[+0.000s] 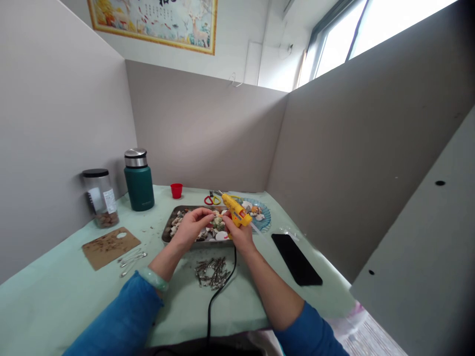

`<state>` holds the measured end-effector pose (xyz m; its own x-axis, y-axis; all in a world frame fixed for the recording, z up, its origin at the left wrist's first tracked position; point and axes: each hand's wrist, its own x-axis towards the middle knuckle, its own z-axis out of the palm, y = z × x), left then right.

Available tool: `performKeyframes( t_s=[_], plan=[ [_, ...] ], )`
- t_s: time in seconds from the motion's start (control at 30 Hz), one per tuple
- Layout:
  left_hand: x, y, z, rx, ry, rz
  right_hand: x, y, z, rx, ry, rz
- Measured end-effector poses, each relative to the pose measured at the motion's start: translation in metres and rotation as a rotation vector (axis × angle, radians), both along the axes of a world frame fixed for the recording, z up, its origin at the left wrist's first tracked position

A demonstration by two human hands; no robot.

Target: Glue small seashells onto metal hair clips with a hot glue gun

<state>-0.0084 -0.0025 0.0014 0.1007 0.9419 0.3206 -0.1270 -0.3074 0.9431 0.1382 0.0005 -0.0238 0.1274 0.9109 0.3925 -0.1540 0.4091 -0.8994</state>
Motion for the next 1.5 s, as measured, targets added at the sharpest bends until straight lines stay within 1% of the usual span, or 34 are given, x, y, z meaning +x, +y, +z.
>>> performKeyframes(
  t_s=[0.27,0.53,0.73,0.87,1.1,1.33,1.5],
  plan=[
    [0.001,-0.003,0.000,-0.052,-0.051,-0.065,0.000,0.002,-0.002,0.016,0.010,0.041],
    [0.000,0.001,-0.005,-0.031,-0.075,-0.099,0.000,0.001,0.000,0.020,-0.023,0.036],
    [0.000,0.001,-0.007,-0.017,-0.091,-0.088,0.000,-0.002,0.002,0.053,-0.040,0.055],
    [0.001,0.003,-0.009,-0.013,-0.096,-0.104,0.000,-0.003,0.003,0.039,-0.048,0.045],
    [0.002,0.004,-0.011,0.002,-0.137,-0.118,0.001,0.000,0.000,0.062,-0.046,0.046],
    [0.004,0.000,-0.008,0.014,-0.102,-0.122,0.001,-0.002,0.002,0.053,-0.073,0.035],
    [0.005,-0.001,-0.009,0.032,-0.092,-0.099,0.002,-0.004,0.003,0.051,-0.123,0.016]
  ],
)
